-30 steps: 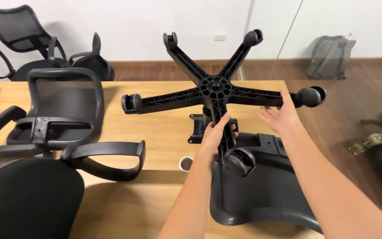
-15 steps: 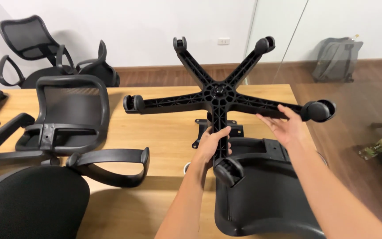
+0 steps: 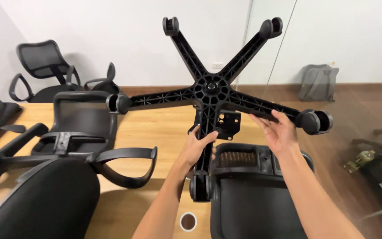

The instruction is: The person attaches a black plastic bracket to the underside of an office chair seat using a screwdriver and screws. They then flip the chair upright and attach the five-star base with casters to the chair's central column.

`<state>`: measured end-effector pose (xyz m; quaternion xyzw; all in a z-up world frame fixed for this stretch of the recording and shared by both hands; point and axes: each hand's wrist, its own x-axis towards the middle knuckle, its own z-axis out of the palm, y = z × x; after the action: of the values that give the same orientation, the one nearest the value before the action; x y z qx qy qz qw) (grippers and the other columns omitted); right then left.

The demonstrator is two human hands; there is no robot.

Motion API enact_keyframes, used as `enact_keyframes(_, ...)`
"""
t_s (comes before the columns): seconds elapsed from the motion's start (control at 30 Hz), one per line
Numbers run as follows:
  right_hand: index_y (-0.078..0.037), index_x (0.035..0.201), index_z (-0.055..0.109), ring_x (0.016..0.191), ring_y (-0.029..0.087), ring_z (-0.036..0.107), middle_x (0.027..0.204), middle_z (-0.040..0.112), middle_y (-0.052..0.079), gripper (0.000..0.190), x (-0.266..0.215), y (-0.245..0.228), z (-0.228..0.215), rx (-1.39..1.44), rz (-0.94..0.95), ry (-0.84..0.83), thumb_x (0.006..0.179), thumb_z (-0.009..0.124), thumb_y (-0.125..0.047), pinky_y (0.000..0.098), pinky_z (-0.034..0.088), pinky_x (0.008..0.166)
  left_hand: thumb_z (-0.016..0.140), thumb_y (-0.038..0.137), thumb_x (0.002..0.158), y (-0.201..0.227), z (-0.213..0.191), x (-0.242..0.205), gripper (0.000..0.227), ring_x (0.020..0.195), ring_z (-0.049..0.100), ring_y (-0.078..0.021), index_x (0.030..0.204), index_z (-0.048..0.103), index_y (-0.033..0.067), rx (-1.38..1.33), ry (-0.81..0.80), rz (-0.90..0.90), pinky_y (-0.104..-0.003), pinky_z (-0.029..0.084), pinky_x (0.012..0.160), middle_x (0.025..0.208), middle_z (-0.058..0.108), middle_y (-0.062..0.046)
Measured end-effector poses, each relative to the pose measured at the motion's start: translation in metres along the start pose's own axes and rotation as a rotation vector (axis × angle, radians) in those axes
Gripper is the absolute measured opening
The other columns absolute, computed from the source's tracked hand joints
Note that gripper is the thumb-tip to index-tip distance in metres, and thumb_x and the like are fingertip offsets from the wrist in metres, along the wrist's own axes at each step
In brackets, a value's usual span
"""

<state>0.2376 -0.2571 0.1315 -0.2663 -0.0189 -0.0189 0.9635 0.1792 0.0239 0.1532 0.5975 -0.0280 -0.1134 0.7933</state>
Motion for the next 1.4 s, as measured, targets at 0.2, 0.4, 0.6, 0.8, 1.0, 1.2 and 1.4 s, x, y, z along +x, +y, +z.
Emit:
enact_keyframes(0.2, 0.02, 0.123, 0.04, 0.132, 0.048, 0.054, 0.133, 0.052, 0.036, 0.038, -0.056, -0.032, 0.068, 0.0, -0.067, -0.106, 0.098, 0.053, -0.006, 0.0549, 0.043, 0.111, 0.078, 0.022, 0.084, 0.037, 0.022, -0.053, 0.043, 0.055, 0.063, -0.0165, 0.115, 0.056, 0.0025, -0.029, -0.055, 0.204, -0.034, 0.055, 0.045, 0.077, 0.059, -0.006)
enact_keyframes(0.4, 0.017, 0.115, 0.043, 0.131, 0.047, 0.056, 0.128, 0.053, 0.034, 0.03, -0.122, -0.066, 0.138, -0.063, -0.16, -0.192, 0.097, 0.055, -0.003, 0.0557, 0.045, 0.11, 0.078, 0.023, 0.085, 0.09, 0.045, -0.124, 0.041, 0.056, 0.063, -0.0155, 0.112, 0.054, 0.0033, 0.004, -0.062, 0.22, -0.034, 0.056, 0.047, 0.079, 0.059, -0.006)
enact_keyframes(0.6, 0.023, 0.115, 0.043, 0.13, 0.05, 0.056, 0.129, 0.054, 0.037, 0.035, -0.197, -0.085, 0.185, -0.089, -0.172, -0.244, 0.095, 0.055, -0.003, 0.0543, 0.047, 0.108, 0.076, 0.023, 0.087, 0.108, 0.059, -0.195, 0.037, 0.06, 0.064, -0.0147, 0.108, 0.054, 0.0017, 0.033, -0.097, 0.238, -0.033, 0.056, 0.05, 0.083, 0.06, -0.006)
enact_keyframes(0.8, 0.027, 0.114, 0.041, 0.127, 0.053, 0.059, 0.13, 0.052, 0.041, 0.04, -0.286, -0.097, 0.2, -0.171, -0.183, -0.162, 0.093, 0.055, -0.003, 0.0546, 0.049, 0.106, 0.076, 0.019, 0.087, 0.09, 0.083, -0.291, 0.037, 0.057, 0.062, -0.0153, 0.109, 0.053, 0.0029, 0.025, -0.118, 0.277, -0.034, 0.056, 0.051, 0.078, 0.06, -0.006)
enact_keyframes(1.0, 0.024, 0.107, 0.052, 0.121, 0.051, 0.064, 0.12, 0.063, 0.038, 0.033, -0.371, -0.096, 0.228, -0.237, -0.156, -0.146, 0.088, 0.057, -0.004, 0.0579, 0.048, 0.106, 0.069, 0.013, 0.088, 0.059, 0.095, -0.368, 0.039, 0.052, 0.062, -0.0183, 0.117, 0.045, 0.0039, -0.068, -0.128, 0.261, -0.035, 0.057, 0.05, 0.068, 0.061, -0.009)
enact_keyframes(1.2, 0.005, 0.105, 0.06, 0.114, 0.047, 0.067, 0.112, 0.066, 0.027, 0.019, -0.427, -0.098, 0.231, -0.466, -0.195, -0.225, 0.087, 0.057, -0.001, 0.062, 0.048, 0.104, 0.066, 0.01, 0.092, 0.007, 0.112, -0.415, 0.031, 0.055, 0.064, -0.0193, 0.112, 0.042, 0.0047, -0.164, -0.134, 0.316, -0.035, 0.058, 0.052, 0.07, 0.061, -0.009)
enact_keyframes(1.4, -0.003, 0.098, 0.064, 0.112, 0.045, 0.069, 0.105, 0.069, 0.021, 0.014, -0.434, -0.097, 0.219, -0.509, -0.12, -0.307, 0.086, 0.061, 0.002, 0.0646, 0.05, 0.101, 0.065, 0.01, 0.093, -0.019, 0.12, -0.434, 0.03, 0.062, 0.067, -0.0195, 0.112, 0.041, 0.0061, -0.221, -0.117, 0.248, -0.036, 0.06, 0.057, 0.078, 0.062, -0.011)
